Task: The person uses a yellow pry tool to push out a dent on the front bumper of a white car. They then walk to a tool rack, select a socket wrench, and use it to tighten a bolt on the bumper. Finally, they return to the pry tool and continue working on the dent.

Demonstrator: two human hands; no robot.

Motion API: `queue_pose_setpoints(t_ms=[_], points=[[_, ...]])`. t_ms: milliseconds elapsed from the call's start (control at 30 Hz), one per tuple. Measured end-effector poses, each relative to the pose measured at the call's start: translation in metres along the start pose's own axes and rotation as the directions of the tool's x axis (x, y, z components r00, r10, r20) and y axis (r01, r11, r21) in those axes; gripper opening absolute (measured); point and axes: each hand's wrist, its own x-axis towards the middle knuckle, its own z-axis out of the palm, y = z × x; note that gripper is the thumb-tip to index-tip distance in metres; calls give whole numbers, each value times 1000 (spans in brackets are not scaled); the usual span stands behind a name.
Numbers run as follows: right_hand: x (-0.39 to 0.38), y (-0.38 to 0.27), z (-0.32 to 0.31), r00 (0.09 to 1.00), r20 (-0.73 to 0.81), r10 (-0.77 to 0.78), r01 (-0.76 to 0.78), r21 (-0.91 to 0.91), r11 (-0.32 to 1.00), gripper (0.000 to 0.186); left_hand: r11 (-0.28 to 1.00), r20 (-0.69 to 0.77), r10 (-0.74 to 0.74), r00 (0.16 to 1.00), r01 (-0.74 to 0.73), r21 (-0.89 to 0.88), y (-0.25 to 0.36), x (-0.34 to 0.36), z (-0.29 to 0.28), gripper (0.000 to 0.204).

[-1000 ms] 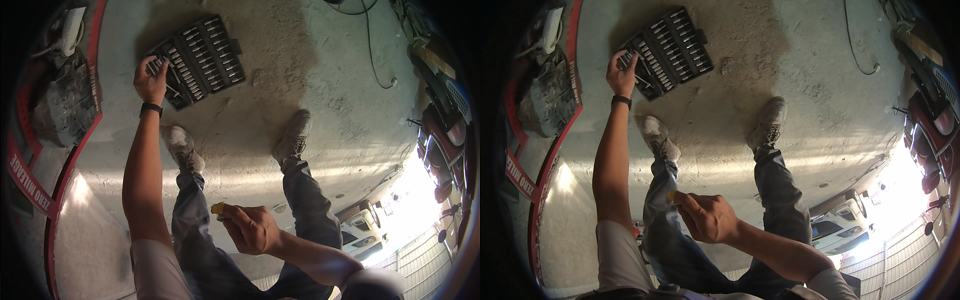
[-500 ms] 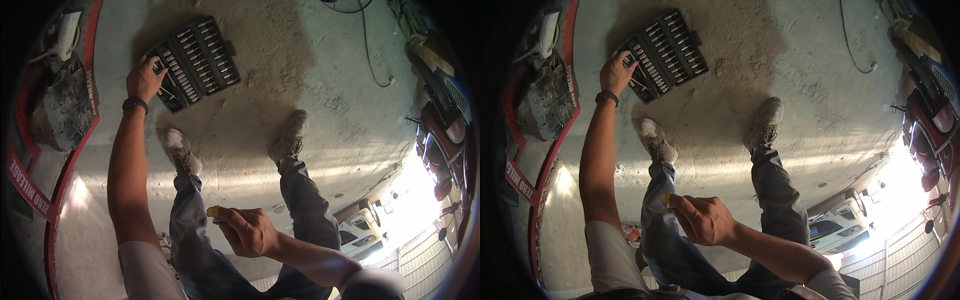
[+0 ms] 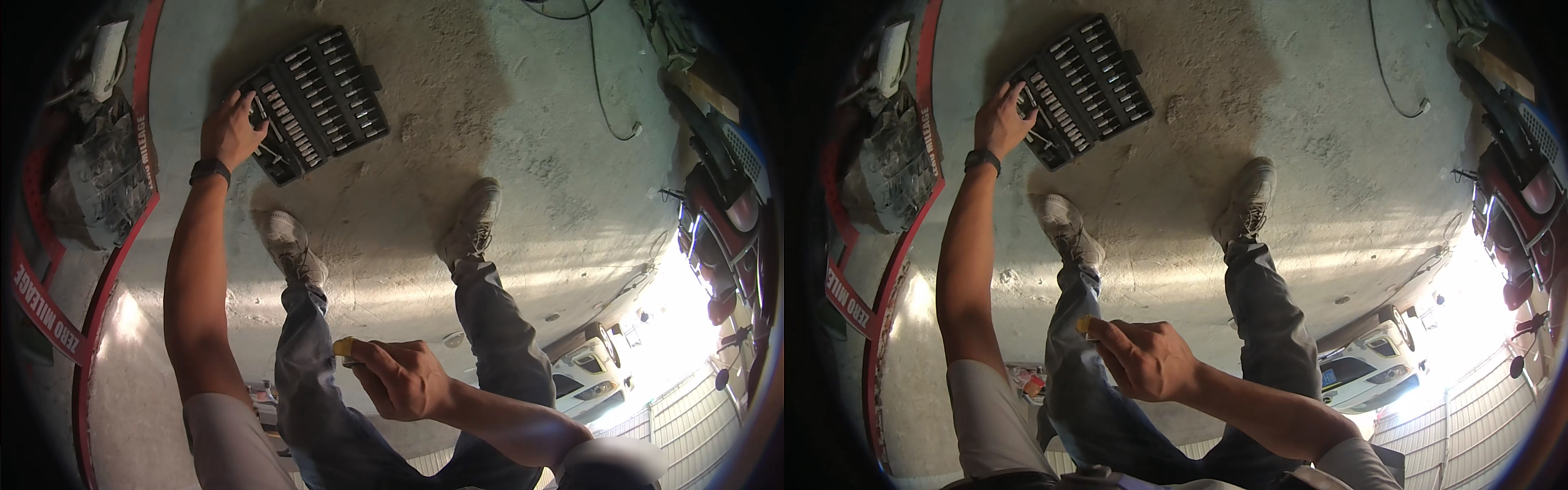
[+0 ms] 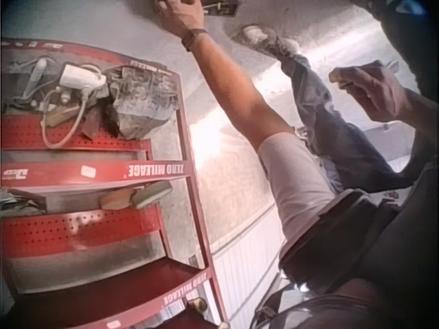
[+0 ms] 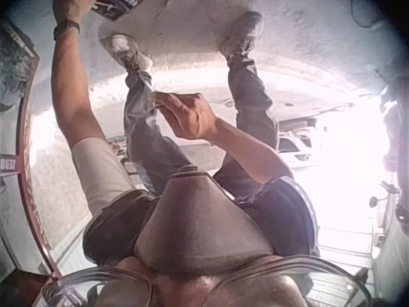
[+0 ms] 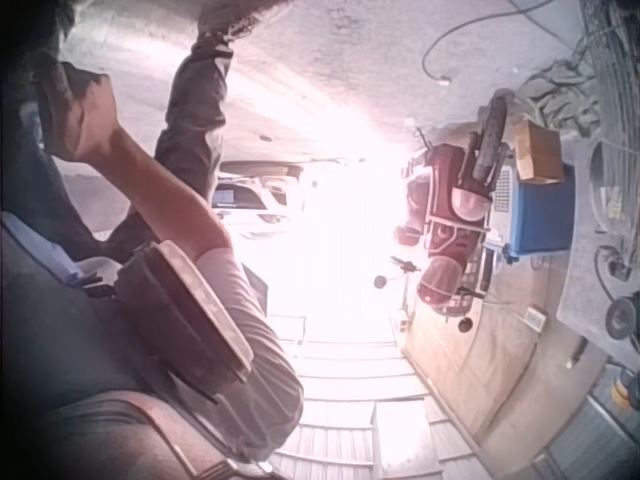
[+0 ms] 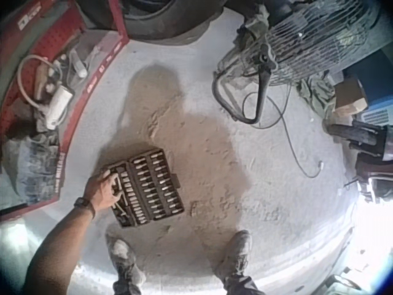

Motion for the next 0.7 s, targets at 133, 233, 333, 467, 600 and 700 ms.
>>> queue_pose_setpoints(t_ms=[133, 233, 333, 467, 600, 700], points=[[0, 1, 2, 1000, -4, -6, 6, -1, 1000, 53, 1000, 51, -10, 999, 11, -4, -1, -2, -3, 57], [-1, 2, 4, 1000, -16, -16, 16, -3, 1000, 53, 1000, 48, -13, 999, 13, -15, -2, -1, -2, 56], [0, 2, 4, 1000, -11, -14, 14, -9, 1000, 52, 1000, 28, 12, 1000, -11, -13, -4, 1, -1, 55], [2, 1, 3, 1000, -6, -12, 11, -10, 1000, 52, 999, -85, -40, 996, 41, 14, -3, 5, -3, 53], [2, 0, 4, 1000, 1, -12, 12, -2, 1000, 51, 995, -64, -82, 995, 85, 45, -1, 8, -10, 51], [1, 0, 4, 1000, -15, -16, 16, -10, 1000, 51, 992, -51, -115, 992, 117, 37, -1, 7, -11, 51]])
